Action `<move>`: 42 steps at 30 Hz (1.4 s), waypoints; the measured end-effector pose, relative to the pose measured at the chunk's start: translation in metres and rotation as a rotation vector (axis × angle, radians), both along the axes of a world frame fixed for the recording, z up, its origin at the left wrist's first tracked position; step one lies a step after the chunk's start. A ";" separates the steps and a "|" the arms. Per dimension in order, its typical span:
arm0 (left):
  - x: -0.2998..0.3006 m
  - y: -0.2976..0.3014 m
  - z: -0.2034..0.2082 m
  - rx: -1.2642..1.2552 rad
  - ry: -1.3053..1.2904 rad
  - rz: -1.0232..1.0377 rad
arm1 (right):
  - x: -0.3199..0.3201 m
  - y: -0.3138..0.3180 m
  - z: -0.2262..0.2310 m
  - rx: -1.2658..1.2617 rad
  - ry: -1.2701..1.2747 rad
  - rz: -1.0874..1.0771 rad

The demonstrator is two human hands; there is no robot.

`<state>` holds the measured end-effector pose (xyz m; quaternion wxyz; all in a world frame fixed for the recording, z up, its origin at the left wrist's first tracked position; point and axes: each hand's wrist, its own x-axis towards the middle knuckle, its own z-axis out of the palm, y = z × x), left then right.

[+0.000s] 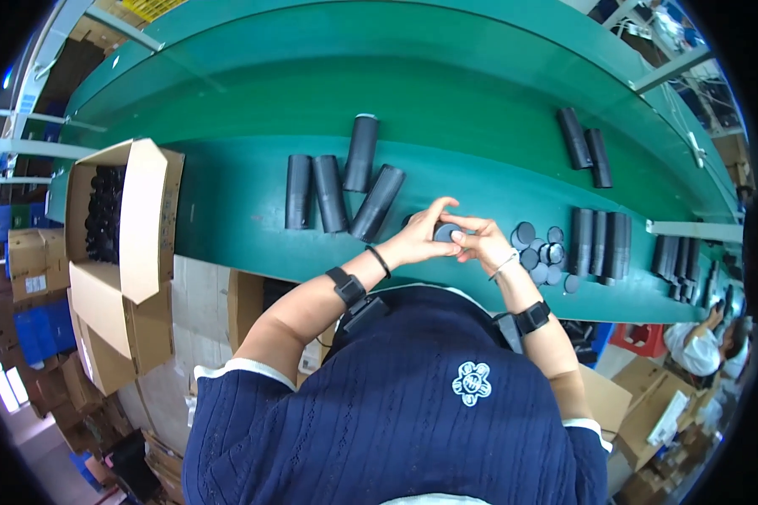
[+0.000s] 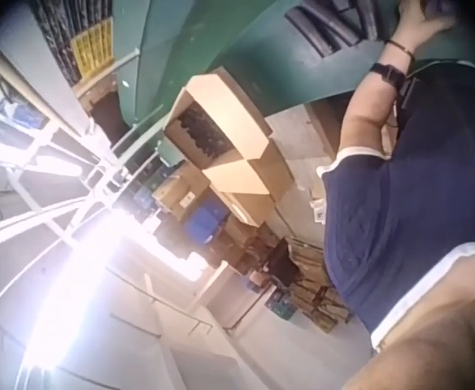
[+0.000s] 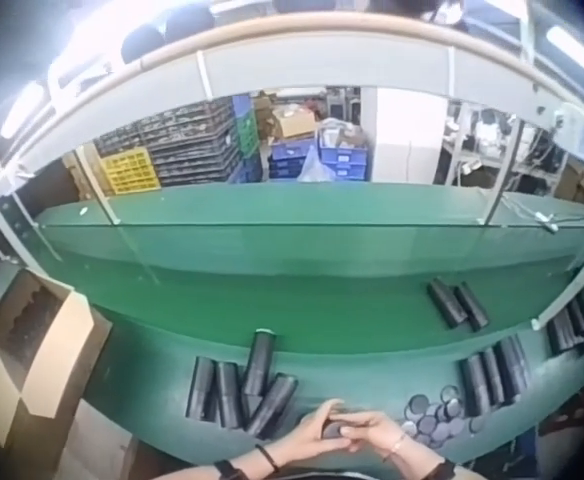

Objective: The person removes newspaper from a box, carries black cylinders to a green workbench, and fits caps onto the cylinders. They then fit a different black component onto the cylinders before placing the assembled units into a box.

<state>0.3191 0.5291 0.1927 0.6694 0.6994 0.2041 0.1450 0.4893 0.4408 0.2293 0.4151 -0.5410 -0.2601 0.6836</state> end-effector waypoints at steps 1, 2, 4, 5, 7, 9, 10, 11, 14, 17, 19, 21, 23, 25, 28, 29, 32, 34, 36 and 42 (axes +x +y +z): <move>0.000 0.000 0.000 -0.019 0.013 -0.003 | -0.002 -0.001 0.004 -0.030 0.032 -0.009; 0.000 0.001 0.003 -0.040 0.020 -0.028 | -0.002 -0.005 0.002 -0.033 0.052 -0.020; -0.003 0.000 0.006 -0.005 0.018 -0.022 | -0.006 -0.002 0.004 -0.012 0.010 -0.019; -0.004 -0.001 0.006 -0.013 -0.001 -0.010 | -0.006 -0.004 -0.008 0.056 -0.030 -0.004; -0.002 -0.001 0.013 -0.218 -0.006 0.074 | 0.001 -0.003 -0.027 0.055 -0.009 -0.042; 0.007 0.009 0.014 -0.388 -0.011 0.236 | 0.001 0.004 -0.019 0.104 0.098 -0.157; 0.009 0.017 0.014 -0.603 -0.101 0.312 | 0.006 0.001 -0.026 0.238 -0.153 -0.051; 0.014 0.024 0.014 -0.820 -0.198 0.383 | 0.017 -0.005 -0.038 0.370 -0.406 0.050; 0.036 0.039 0.005 -1.020 -0.344 0.458 | 0.026 -0.008 -0.076 0.326 -0.444 0.178; 0.031 0.070 -0.005 -0.097 0.146 0.629 | 0.046 0.021 -0.052 0.322 -0.504 -0.046; 0.011 0.075 0.010 0.975 0.830 0.401 | 0.089 0.043 -0.069 0.218 -0.545 -0.174; 0.004 0.074 0.000 0.851 1.097 0.209 | 0.137 0.072 -0.104 0.280 -0.854 -0.333; 0.007 0.065 0.006 0.972 1.139 0.048 | 0.183 0.091 -0.140 0.235 -1.239 -0.455; 0.003 0.061 -0.006 1.004 1.103 0.087 | 0.201 0.108 -0.146 0.048 -1.418 -0.486; 0.002 0.052 0.004 0.456 0.558 0.358 | 0.218 0.112 -0.141 -0.075 -1.254 -0.465; -0.002 0.052 0.007 0.453 0.564 0.356 | 0.221 0.112 -0.136 -0.011 -1.241 -0.392; -0.006 0.054 0.022 0.360 0.220 0.138 | 0.219 0.096 -0.125 0.112 -1.335 -0.326; -0.007 0.049 0.021 0.193 0.207 0.136 | 0.201 0.086 -0.112 0.265 -1.490 -0.423; -0.008 0.045 0.016 0.023 0.190 0.150 | 0.153 0.075 -0.072 0.330 -1.225 -0.325; -0.004 0.040 0.009 0.086 0.003 0.172 | 0.039 0.008 0.012 0.465 -0.592 0.071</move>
